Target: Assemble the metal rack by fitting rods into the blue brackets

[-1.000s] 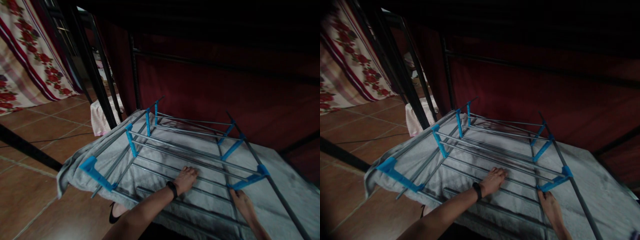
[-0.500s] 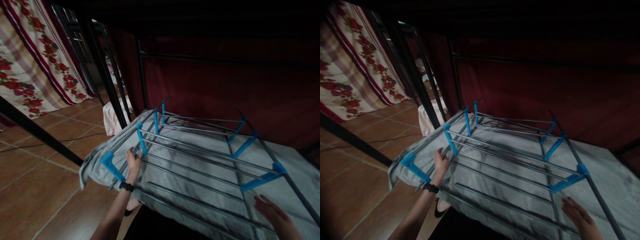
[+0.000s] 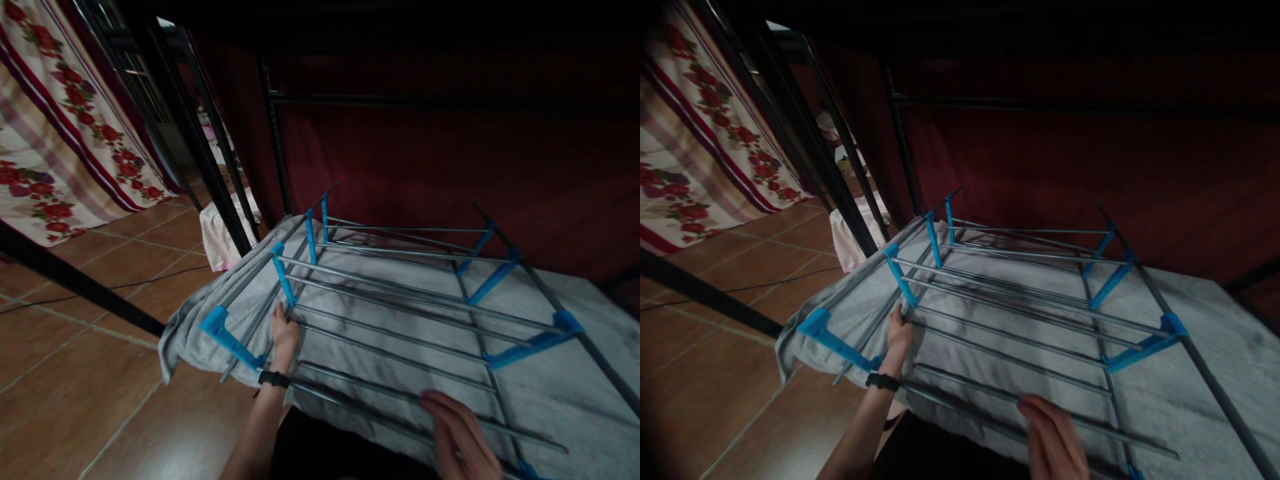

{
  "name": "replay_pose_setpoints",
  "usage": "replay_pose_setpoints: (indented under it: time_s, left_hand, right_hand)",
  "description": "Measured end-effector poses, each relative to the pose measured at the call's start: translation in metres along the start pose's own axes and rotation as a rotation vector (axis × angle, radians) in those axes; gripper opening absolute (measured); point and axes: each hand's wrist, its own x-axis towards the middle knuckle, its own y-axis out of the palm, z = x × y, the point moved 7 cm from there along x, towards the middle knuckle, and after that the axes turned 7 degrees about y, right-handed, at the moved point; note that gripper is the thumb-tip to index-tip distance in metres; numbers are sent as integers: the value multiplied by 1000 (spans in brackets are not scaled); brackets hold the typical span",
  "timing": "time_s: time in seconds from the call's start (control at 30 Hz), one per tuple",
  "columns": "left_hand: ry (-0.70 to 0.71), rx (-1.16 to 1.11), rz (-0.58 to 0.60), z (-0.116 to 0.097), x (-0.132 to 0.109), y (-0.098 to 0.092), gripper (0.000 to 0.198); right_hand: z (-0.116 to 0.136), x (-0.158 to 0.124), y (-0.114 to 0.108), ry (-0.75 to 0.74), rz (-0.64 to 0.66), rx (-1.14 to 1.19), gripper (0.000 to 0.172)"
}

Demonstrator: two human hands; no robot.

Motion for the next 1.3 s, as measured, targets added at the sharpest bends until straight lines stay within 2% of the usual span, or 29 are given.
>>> replay_pose_setpoints:
  time_s: [0.13, 0.2, 0.27, 0.33, 0.43, 0.67, 1.03, 1.3]
  left_hand:
    - [112, -133, 23, -18, 15, 8, 64]
    - [135, -161, 21, -25, 25, 11, 54]
    - [123, -162, 22, -26, 30, 12, 41]
    - [140, -154, 34, -25, 29, 11, 32]
    - [178, -125, 40, -23, 24, 8, 28]
    - [215, -125, 58, -28, 18, 3, 23]
    - [187, 54, 91, -35, 3, 0, 21]
    - [165, 181, 104, -39, -15, 6, 24]
  right_hand:
    - [28, 76, 99, -63, 166, -19, 35]
    - [30, 108, 146, -53, 285, -132, 37]
    - [29, 127, 185, -49, 417, -257, 38]
    - [24, 136, 214, -43, 530, -370, 36]
    - [18, 139, 239, -37, 618, -472, 33]
    - [5, 140, 250, -21, 645, -394, 26]
    - [3, 139, 235, -9, 629, -320, 27]
    - [-6, 132, 224, 4, 629, -298, 31]
